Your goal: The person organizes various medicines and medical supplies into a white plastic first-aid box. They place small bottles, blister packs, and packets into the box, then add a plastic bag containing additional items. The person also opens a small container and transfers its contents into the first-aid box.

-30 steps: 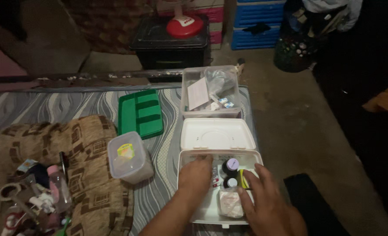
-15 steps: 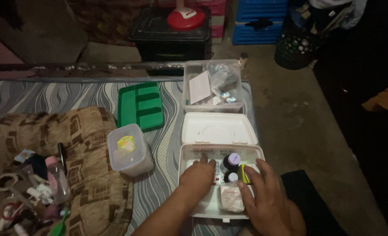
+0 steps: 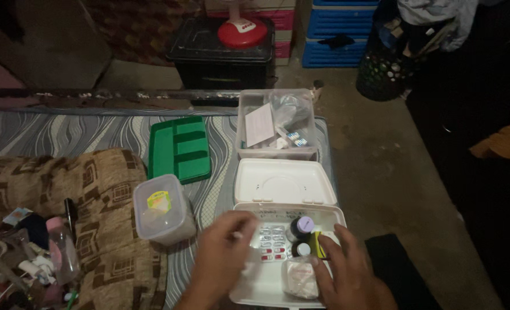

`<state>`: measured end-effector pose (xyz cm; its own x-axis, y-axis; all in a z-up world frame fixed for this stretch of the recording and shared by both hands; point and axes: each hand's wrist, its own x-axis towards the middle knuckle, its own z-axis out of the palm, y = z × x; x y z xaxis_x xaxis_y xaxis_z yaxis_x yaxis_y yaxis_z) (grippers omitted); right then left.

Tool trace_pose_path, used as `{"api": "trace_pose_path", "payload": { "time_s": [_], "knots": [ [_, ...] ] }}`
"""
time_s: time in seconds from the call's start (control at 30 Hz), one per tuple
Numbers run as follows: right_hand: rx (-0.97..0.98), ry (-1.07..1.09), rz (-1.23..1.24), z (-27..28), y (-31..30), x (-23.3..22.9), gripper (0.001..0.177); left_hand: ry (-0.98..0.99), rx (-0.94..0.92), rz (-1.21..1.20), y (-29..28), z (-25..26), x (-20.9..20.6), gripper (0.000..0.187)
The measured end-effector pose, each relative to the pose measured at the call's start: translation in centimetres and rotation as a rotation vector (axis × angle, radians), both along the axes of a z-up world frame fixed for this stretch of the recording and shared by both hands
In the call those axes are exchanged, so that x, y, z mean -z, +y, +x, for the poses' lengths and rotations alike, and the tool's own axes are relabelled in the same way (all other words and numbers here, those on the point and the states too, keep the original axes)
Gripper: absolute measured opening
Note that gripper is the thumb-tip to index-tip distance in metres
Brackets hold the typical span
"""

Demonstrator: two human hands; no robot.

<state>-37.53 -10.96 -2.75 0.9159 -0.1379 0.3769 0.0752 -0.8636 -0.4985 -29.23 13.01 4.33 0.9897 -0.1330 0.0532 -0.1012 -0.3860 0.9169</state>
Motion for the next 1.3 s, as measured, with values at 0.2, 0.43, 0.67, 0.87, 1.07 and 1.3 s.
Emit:
{"api": "trace_pose_path", "payload": {
  "time_s": [0.2, 0.43, 0.67, 0.87, 1.07, 1.3],
  "knots": [
    [-0.017, -0.102, 0.003, 0.5, 0.5, -0.5, 0.044, -0.016, -0.209, -0.049, 4.0, 1.4, 2.7, 0.017],
    [0.022, 0.208, 0.004, 0.7, 0.5, -1.8, 0.049, -0.388, 0.036, -0.049, -0.5, 4.8, 0.8, 0.015],
    [0.023, -0.185, -0.077, 0.9, -0.9, 4.4, 0.044, -0.175, 0.092, 0.036, -10.4, 20.0, 1.3, 0.026],
    [-0.086, -0.343, -0.125, 1.7, -2.8, 9.0, 0.043, 0.111, -0.064, 0.371, -15.3, 25.7, 3.0, 0.024],
    [-0.006, -0.17, -0.23, 1.1, -3.1, 7.7, 0.045, 0.1, -0.146, 0.385, -16.0, 26.3, 4.3, 0.023],
    [-0.013, -0.222, -0.12, 1.0, -1.8, 5.7, 0.044, -0.115, -0.215, 0.102, -12.7, 25.3, 4.6, 0.027]
  ]
}}
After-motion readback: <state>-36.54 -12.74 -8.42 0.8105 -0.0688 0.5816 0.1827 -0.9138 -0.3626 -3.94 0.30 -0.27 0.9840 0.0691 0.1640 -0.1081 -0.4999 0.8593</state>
